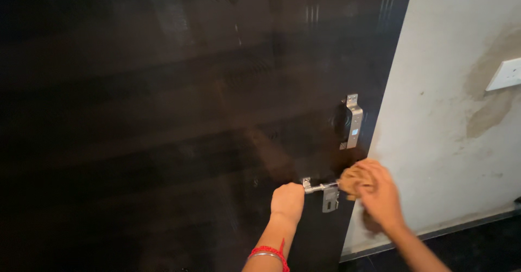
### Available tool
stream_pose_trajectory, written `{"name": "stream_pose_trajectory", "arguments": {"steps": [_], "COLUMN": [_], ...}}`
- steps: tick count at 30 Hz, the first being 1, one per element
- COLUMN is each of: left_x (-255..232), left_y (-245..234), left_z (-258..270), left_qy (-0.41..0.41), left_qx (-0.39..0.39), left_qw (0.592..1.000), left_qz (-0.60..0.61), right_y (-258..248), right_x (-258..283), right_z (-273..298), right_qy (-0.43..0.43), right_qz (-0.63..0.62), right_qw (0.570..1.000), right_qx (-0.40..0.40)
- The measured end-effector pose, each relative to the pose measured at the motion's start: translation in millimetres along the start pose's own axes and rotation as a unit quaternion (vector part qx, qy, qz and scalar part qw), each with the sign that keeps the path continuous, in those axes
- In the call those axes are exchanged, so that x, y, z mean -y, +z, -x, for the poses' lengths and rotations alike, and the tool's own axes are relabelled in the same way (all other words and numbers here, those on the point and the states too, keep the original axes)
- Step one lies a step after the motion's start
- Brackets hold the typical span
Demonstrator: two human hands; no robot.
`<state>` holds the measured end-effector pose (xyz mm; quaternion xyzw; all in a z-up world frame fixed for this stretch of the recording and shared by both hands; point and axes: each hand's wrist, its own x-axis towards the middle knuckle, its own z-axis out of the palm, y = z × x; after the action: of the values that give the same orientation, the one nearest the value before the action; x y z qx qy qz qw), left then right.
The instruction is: The person wipes the surface of a dark metal door with a brown cloth. They systematically clean the entire door, including the handle and lock area, using both hands to rub the surface.
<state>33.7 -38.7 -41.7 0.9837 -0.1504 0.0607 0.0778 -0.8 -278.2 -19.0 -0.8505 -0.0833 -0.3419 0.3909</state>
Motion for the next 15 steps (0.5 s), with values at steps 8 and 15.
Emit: {"name": "stream_pose_trajectory", "arguments": {"steps": [8, 15], "left_x": [-6.4, -7.3], "left_y": [-9.0, 3.0], "left_z": [-1.7, -6.7], "left_qy": [-0.008, -0.009], "left_qx": [0.015, -0.001], "left_qw": [1.0, 0.999], "left_qz": [-0.016, -0.037], "right_y": [8.0, -18.6], "right_x": [33.1, -47.0], "right_z": [-8.6, -12.2], "right_qy": [-0.087, 0.068], "right_qz": [0.022, 0.135], "right_qw": [0.989, 0.985], "right_qx": [0.114, 0.083]}}
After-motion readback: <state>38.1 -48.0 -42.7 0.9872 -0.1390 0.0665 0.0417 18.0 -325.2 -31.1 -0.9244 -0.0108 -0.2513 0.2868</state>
